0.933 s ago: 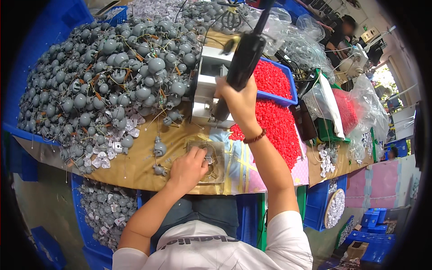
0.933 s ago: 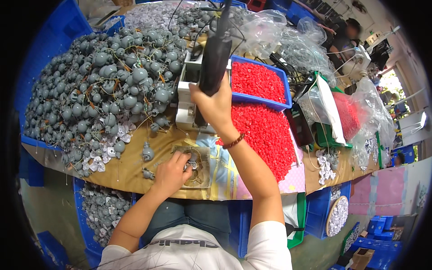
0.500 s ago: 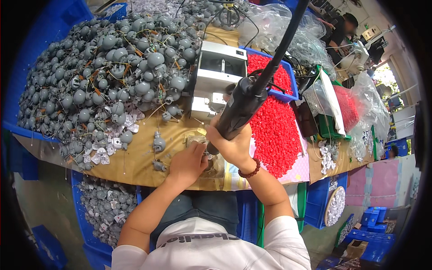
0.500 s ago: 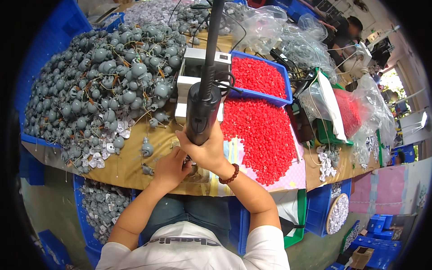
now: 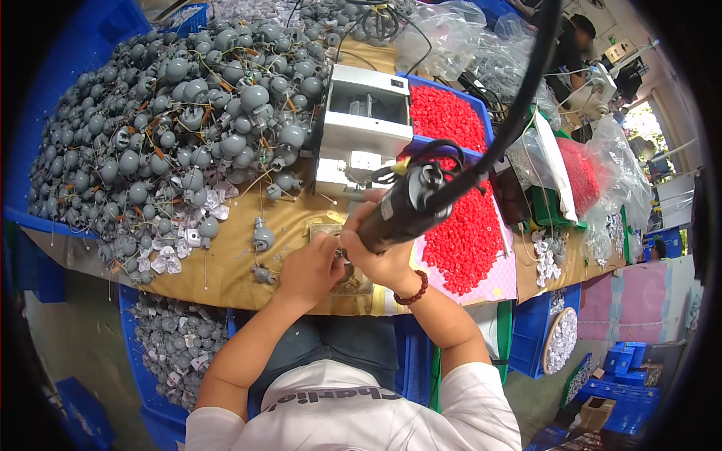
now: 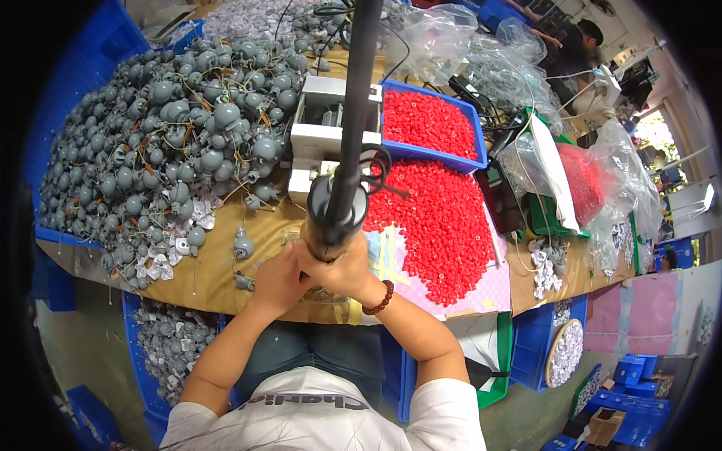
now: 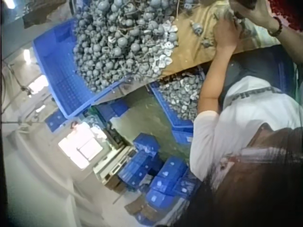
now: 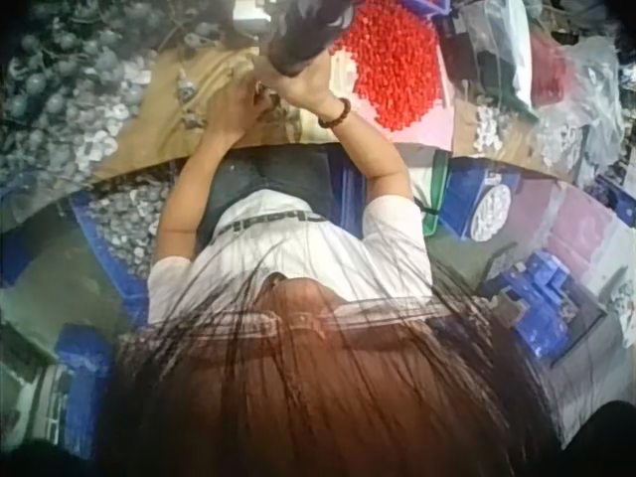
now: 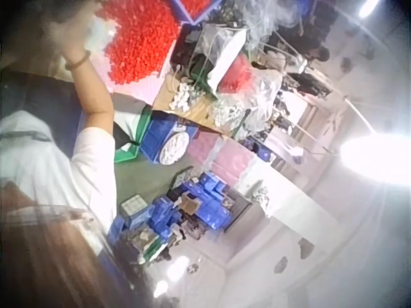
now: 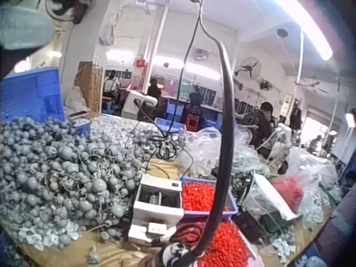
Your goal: Assemble grey plastic ball components by attaching wires, inserting internal parts, and securing them with an electric screwdriver.
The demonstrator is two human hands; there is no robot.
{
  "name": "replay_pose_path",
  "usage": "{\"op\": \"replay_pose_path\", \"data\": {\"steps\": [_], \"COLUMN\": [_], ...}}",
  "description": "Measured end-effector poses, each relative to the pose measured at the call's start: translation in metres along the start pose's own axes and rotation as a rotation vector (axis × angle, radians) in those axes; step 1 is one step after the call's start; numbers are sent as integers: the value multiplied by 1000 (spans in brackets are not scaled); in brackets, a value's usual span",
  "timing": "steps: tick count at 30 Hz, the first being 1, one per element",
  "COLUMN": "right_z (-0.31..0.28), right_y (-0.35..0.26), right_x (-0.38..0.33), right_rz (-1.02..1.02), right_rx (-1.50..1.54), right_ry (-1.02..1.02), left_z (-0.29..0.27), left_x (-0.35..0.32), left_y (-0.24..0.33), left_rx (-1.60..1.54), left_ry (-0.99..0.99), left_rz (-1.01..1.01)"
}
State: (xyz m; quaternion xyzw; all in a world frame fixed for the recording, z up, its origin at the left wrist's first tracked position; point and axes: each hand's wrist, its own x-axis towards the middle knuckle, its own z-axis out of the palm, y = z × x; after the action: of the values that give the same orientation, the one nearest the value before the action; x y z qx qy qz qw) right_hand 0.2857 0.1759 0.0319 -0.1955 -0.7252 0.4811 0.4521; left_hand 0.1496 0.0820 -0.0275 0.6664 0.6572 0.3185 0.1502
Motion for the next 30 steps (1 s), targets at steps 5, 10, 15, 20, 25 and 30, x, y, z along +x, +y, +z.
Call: {"op": "replay_pose_path", "data": {"steps": [5, 10, 15, 20, 25, 30], "right_z": [2, 1, 5, 4, -19, -52], "right_y": [2, 5, 7, -12, 1, 32], "right_x": [-8, -13, -15, -2, 24, 8], "right_rz": [-67, -47, -21, 142, 221, 290], "right_rx": [62, 80, 51, 117, 112, 103], "right_ry": [-45, -60, -11, 84, 429, 571], "left_z": [-4, -5, 1, -8, -8, -3], "left_x": [3, 4, 5, 4, 1, -7], "left_y": [1, 4, -1, 9, 9, 4], "left_rx": [-42, -48, -62, -23, -3, 2], "left_ry": [-13, -34, -37, -67, -46, -14], "left_rz": [-1, -16, -27, -88, -107, -12]}}
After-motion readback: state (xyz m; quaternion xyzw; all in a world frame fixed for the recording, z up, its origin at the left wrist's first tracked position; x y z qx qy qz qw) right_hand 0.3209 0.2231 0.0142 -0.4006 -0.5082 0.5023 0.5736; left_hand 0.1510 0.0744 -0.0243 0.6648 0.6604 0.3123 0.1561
